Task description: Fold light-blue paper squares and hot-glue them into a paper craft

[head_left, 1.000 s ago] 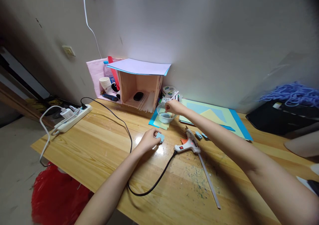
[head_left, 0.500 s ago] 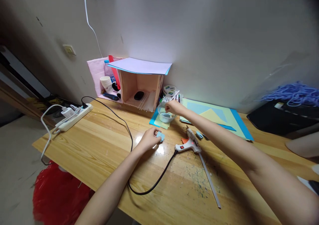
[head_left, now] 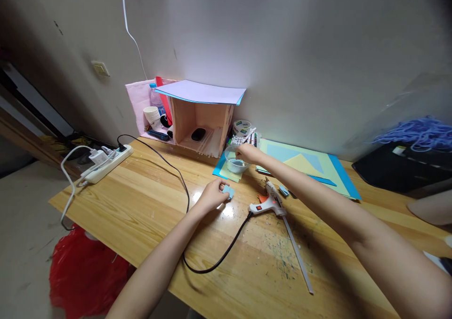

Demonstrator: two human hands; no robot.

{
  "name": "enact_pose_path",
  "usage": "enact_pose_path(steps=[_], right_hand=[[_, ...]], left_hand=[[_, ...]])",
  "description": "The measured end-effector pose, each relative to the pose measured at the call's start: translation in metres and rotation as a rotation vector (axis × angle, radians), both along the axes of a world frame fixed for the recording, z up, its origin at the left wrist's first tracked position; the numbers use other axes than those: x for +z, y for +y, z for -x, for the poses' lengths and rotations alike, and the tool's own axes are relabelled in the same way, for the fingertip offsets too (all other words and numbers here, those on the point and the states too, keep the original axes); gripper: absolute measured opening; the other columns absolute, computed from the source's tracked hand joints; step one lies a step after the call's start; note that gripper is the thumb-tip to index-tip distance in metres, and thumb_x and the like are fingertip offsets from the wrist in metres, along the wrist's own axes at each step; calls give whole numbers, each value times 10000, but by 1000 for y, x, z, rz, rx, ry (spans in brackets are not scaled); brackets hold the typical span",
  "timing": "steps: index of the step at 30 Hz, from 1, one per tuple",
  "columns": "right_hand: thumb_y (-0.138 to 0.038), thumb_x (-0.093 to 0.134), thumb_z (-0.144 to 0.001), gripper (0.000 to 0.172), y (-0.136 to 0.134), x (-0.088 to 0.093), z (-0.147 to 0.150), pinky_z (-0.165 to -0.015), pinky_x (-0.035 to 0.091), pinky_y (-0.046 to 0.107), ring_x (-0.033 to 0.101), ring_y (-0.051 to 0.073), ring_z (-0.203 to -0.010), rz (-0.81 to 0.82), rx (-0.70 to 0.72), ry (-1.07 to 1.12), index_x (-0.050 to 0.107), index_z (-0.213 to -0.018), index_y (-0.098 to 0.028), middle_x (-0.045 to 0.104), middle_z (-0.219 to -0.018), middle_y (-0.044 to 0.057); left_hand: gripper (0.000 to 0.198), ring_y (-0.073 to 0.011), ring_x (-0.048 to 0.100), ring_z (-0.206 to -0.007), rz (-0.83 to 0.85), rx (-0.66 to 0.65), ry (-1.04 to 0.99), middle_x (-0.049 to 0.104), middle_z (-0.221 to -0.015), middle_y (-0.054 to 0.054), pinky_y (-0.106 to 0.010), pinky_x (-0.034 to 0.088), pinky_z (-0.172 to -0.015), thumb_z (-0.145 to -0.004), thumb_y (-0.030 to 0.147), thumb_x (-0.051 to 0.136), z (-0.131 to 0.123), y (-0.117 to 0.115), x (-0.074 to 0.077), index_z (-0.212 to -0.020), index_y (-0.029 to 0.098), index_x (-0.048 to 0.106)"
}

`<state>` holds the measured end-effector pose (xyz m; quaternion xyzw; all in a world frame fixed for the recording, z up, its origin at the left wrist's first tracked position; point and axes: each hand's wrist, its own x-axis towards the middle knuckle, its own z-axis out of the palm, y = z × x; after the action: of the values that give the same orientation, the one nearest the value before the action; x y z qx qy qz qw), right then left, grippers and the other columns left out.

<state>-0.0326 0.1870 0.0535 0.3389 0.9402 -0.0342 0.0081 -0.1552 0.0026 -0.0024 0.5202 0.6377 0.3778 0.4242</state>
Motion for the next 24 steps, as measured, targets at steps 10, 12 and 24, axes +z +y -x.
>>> enact_pose_path(steps=[10,12,24], right_hand=[[-37,544,-695,193,4,0,-5,-662,442,211,656,178,-744,123,14,181,691,-796,-109,720,-780,72],[-30,562,-696,202,5,-1,-6,-671,456,210,667,178,-756,153,4,208,670,-847,-110,724,-780,69],[-142,733,-648,534,-6,6,-9,-607,418,219,656,186,-713,207,-13,185,473,-1113,-115,712,-726,45]], left_hand=[[353,-108,575,-620,12,-1,-7,577,-736,-13,-192,452,-558,-599,68,529,-1,-1,1,-947,122,566],[348,-106,575,-612,15,0,-2,574,-732,-12,-191,449,-553,-601,65,529,-1,-1,3,-942,121,565],[354,-113,587,-587,24,-12,10,571,-741,-12,-204,447,-539,-608,85,526,-1,-2,3,-958,128,557]])
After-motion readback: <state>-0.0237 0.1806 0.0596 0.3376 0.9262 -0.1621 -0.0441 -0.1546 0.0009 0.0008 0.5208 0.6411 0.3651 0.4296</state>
